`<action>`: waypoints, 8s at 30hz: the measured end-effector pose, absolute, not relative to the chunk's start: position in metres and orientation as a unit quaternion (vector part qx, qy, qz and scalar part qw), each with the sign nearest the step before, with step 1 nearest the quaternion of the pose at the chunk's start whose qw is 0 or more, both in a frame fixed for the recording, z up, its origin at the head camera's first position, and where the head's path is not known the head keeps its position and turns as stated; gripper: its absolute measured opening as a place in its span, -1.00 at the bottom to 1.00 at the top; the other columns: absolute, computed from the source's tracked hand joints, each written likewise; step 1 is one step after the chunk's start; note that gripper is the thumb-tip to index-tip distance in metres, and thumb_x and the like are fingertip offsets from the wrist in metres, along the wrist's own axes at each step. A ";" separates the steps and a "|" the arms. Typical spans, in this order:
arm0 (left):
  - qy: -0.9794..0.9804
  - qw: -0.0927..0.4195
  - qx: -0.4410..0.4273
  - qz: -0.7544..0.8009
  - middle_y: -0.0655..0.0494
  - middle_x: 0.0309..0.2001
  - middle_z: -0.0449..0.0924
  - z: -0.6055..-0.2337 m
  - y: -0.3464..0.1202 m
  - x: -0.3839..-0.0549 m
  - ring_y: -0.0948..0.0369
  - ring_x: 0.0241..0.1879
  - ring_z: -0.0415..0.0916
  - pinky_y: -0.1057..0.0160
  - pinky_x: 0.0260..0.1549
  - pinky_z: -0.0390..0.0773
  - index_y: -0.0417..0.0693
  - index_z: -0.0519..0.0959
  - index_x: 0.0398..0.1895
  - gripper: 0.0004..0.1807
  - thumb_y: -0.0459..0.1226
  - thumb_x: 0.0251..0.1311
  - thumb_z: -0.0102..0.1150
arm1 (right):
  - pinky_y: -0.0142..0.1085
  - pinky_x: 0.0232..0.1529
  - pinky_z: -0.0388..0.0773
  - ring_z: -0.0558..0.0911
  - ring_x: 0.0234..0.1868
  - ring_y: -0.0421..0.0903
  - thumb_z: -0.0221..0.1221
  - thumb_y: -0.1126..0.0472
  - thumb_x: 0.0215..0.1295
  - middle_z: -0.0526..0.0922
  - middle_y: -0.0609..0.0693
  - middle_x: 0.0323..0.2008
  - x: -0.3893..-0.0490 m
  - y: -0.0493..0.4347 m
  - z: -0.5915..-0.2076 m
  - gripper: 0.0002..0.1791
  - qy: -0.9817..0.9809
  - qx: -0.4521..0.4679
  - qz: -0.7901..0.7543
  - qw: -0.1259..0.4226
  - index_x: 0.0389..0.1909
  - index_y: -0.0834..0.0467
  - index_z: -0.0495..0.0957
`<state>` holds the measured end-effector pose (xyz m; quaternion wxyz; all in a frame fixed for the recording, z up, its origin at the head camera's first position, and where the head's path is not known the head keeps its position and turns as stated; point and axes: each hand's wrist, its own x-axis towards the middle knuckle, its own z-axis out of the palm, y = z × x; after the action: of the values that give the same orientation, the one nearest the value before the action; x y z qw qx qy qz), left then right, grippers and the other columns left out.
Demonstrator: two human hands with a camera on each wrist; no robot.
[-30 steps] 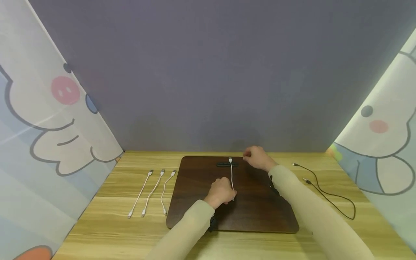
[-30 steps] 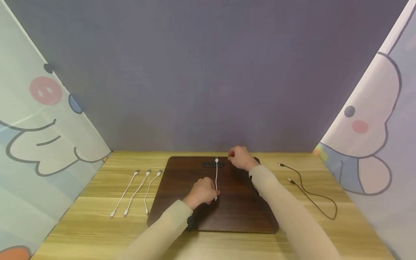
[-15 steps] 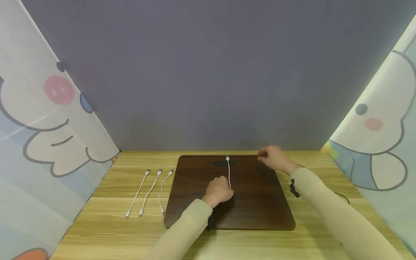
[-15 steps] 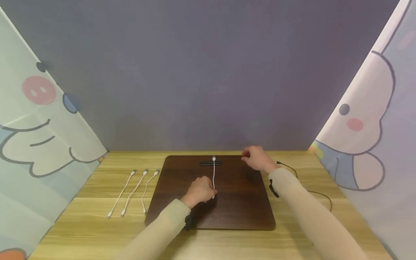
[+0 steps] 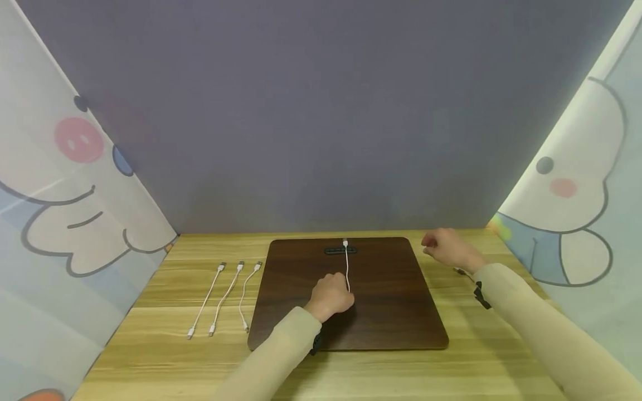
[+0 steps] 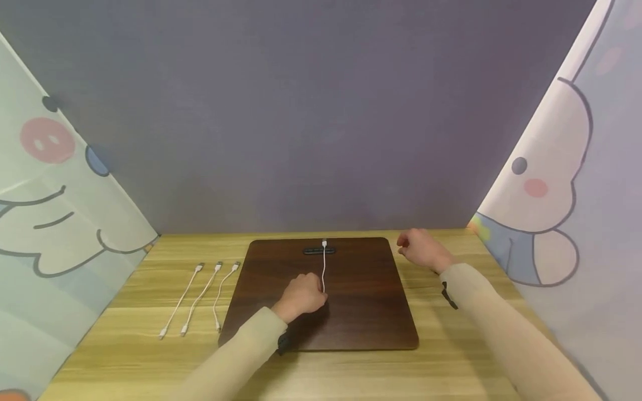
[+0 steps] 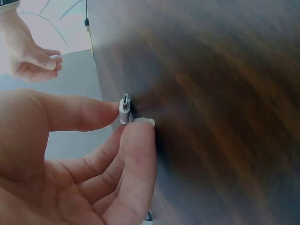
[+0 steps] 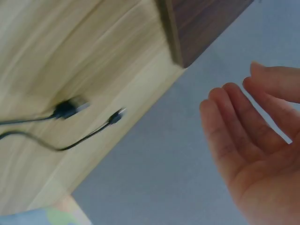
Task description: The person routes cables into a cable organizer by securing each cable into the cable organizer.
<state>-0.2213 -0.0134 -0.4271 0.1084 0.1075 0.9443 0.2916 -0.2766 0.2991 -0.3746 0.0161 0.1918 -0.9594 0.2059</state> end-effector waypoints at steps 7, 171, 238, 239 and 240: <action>0.947 0.096 0.125 0.279 0.22 -0.82 0.09 -0.426 -0.015 -0.220 0.27 -0.81 0.04 0.32 -0.83 0.05 0.01 0.34 -0.80 -0.54 -0.33 0.29 0.18 | 0.16 -0.06 0.59 0.68 -0.14 0.26 0.24 0.38 0.29 0.71 0.26 -0.22 -0.270 0.322 -0.380 -0.78 -0.974 0.160 0.162 -0.005 -0.13 0.46 0.63; 0.760 0.044 0.055 0.646 0.05 -0.41 0.57 -0.438 0.019 -0.226 0.21 -0.54 0.58 0.23 -0.49 0.62 -0.34 0.59 -0.01 -0.71 -0.52 0.17 0.20 | -0.01 -0.01 0.67 0.72 -0.20 0.06 0.26 0.42 0.33 0.64 0.29 -0.05 -0.326 0.178 -0.370 -0.70 -0.808 0.077 0.584 -0.027 0.03 0.48 0.56; 0.925 0.046 0.051 0.373 0.00 -0.54 0.48 -0.425 0.028 -0.240 0.05 -0.51 0.40 0.14 -0.51 0.44 -0.16 0.51 -0.59 -0.83 -0.51 -0.01 0.28 | -0.29 -0.36 0.68 0.72 -0.45 -0.09 0.32 0.44 0.19 0.73 0.17 -0.29 -0.363 0.143 -0.427 -0.88 -0.907 0.034 0.420 0.007 -0.23 0.32 0.70; 0.926 0.045 0.051 0.372 0.00 -0.54 0.48 -0.426 0.028 -0.241 0.06 -0.52 0.40 0.15 -0.52 0.43 -0.16 0.51 -0.59 -0.83 -0.51 0.00 0.29 | -0.28 -0.36 0.67 0.72 -0.45 -0.09 0.32 0.44 0.19 0.73 0.17 -0.29 -0.364 0.143 -0.427 -0.88 -0.908 0.034 0.417 0.007 -0.24 0.32 0.70; 0.926 0.045 0.052 0.371 0.00 -0.54 0.48 -0.426 0.028 -0.241 0.07 -0.52 0.40 0.16 -0.53 0.43 -0.16 0.52 -0.59 -0.83 -0.51 0.00 0.28 | -0.29 -0.36 0.67 0.72 -0.45 -0.09 0.32 0.44 0.19 0.73 0.16 -0.30 -0.365 0.143 -0.428 -0.88 -0.910 0.035 0.412 0.008 -0.24 0.31 0.70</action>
<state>-0.2410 0.0277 -0.4256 0.0447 0.0519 0.9262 0.3707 -0.3645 0.1434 -0.4276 0.0084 0.0349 -0.9104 0.4121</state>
